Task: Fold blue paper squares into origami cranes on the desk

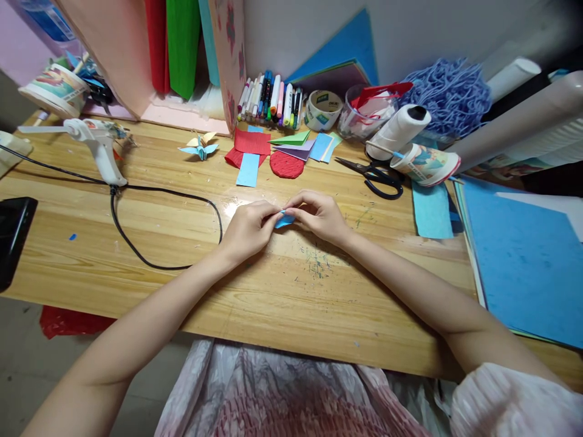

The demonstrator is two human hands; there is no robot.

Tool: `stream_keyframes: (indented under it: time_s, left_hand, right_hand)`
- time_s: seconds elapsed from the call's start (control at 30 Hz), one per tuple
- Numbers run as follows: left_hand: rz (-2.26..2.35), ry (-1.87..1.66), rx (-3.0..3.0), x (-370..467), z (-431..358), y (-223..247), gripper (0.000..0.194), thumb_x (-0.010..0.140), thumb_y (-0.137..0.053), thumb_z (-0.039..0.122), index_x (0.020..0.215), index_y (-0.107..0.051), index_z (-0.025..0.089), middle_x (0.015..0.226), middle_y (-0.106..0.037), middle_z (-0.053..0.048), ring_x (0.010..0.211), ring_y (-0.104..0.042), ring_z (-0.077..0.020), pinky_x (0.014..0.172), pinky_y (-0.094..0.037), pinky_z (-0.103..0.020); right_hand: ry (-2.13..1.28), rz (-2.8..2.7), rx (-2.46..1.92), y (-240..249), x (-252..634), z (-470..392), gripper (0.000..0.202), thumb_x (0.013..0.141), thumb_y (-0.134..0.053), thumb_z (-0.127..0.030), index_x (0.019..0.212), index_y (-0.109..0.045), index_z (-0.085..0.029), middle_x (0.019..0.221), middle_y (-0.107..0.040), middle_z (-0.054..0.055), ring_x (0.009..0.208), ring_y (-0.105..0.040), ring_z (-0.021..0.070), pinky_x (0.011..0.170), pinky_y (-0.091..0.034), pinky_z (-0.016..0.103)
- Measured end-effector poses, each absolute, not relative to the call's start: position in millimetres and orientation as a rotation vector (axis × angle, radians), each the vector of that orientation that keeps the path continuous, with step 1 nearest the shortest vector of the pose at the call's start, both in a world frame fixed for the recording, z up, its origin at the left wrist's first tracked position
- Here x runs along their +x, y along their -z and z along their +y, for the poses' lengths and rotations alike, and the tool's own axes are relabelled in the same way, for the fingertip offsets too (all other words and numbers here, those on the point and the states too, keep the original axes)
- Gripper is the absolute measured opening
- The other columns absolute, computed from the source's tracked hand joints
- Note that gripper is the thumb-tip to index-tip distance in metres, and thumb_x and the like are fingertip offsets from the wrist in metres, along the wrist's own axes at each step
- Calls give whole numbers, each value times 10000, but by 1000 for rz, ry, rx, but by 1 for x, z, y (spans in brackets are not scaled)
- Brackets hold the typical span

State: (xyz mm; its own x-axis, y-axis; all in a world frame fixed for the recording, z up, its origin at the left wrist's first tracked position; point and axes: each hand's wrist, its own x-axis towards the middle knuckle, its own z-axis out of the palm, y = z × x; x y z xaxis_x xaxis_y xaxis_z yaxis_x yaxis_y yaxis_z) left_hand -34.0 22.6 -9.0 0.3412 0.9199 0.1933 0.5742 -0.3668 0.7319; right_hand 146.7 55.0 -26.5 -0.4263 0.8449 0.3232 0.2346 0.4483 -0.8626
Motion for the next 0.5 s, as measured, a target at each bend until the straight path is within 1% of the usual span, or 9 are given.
stream_keyframes:
  time_s: [0.17,0.37,0.5]
  left_hand:
    - [1298,-802,2087,-34,24,12,204,858,-515,212,931,-704,183,841,-711,-58,727,-619,-147,658,-445,-259]
    - [1320,-758,2186,-35,24,11,198,859,-509,213,894,-696,159,825,-700,-71,719,-607,-156,666,-436,-268]
    - [1321,-741,2245,-35,24,11,197,858,-504,197,909,-688,149,831,-692,-75,729,-601,-156,669,-432,-265]
  right_hand:
    - [-914,-1960,-901,26,148,56,125,794,-645,-300,767,-664,-180,758,-665,25,698,-602,130,642,-487,274]
    - [-919,-1971,-972,25,148,56,158,785,-658,-323,768,-665,-166,749,-679,31,681,-616,133,624,-480,265]
    - [-809,-2047,-957,24,148,56,129,802,-642,-286,753,-643,-167,729,-663,25,669,-600,130,620,-462,261]
